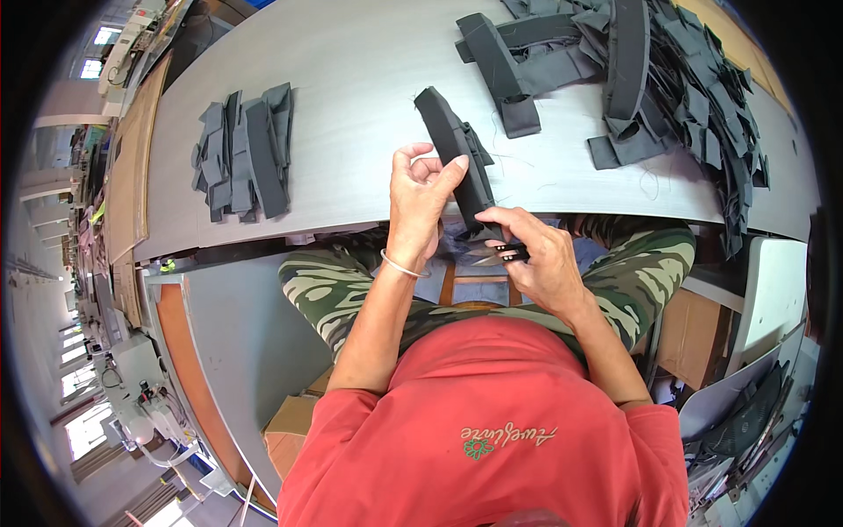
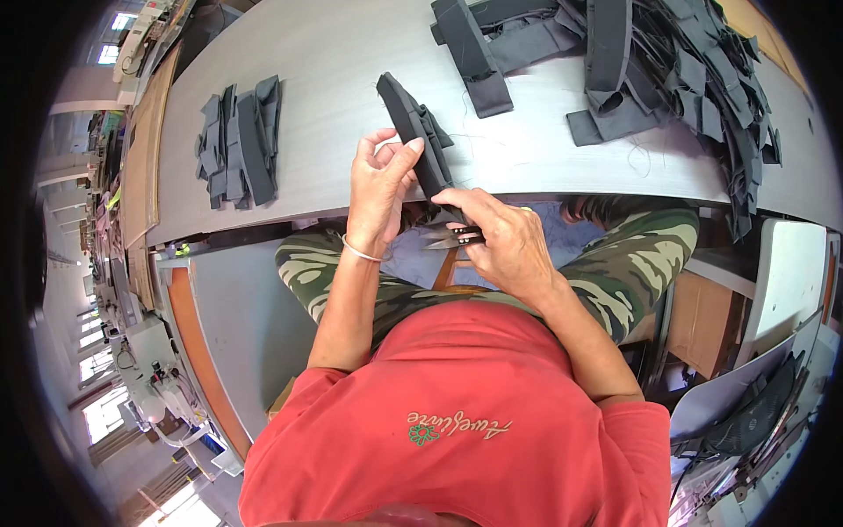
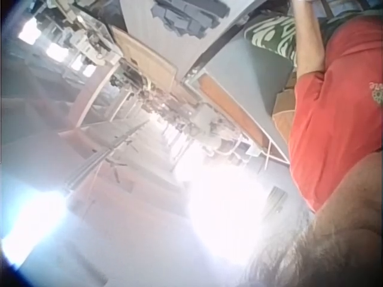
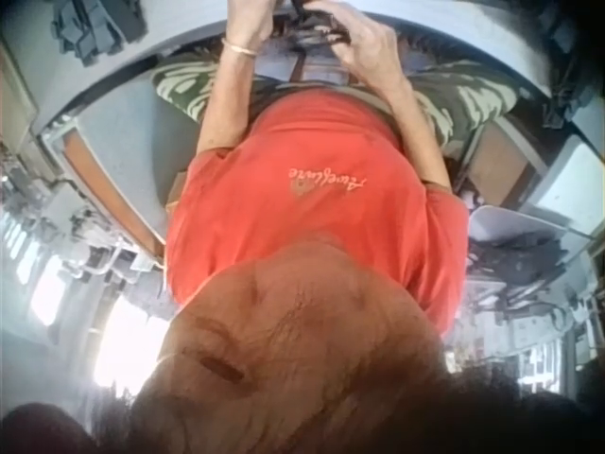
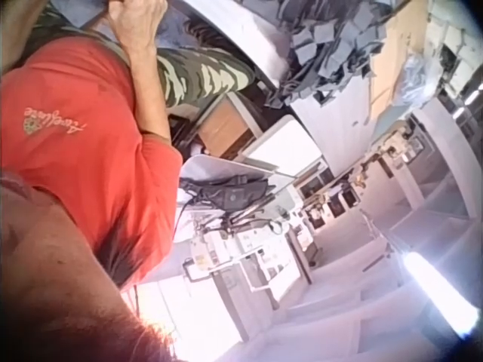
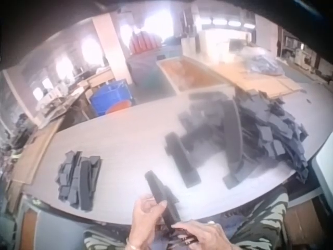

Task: Trim excess material and threads from grey fabric components using a specialized trimming tool.

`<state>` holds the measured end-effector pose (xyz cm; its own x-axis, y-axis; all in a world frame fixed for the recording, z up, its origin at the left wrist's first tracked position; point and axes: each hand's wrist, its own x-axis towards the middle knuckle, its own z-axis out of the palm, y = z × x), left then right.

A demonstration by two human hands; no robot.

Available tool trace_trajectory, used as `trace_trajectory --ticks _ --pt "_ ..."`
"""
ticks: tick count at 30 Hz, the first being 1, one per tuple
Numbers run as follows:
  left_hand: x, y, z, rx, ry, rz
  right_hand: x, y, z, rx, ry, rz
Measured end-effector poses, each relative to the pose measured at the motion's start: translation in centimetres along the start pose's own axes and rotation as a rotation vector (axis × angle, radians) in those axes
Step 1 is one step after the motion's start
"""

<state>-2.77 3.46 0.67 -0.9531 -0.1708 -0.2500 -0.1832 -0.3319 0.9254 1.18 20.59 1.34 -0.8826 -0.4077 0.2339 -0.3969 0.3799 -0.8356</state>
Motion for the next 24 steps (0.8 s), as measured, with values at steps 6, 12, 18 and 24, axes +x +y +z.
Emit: trace_trajectory --ticks 6,12,18,24 --pt "-0.5 1.2 0.0 -0.084 -0.030 -0.076 -0.4 0.5 -0.1 0.065 0.021 0.231" --pt "-0.7 1.4 -0.6 -0.018 -0.092 -0.172 -0.1 0.7 -0.6 -0.003 0.053 0.179" --pt "-1.6 1.4 -0.9 -0.088 -0.159 -0.083 0.1 0.9 -0.9 0.032 0.058 0.200" --pt "-2.5 1.5 -1.4 -0.040 -0.143 0.035 0.8 0.1 -1.7 0.072 0.185 0.168"
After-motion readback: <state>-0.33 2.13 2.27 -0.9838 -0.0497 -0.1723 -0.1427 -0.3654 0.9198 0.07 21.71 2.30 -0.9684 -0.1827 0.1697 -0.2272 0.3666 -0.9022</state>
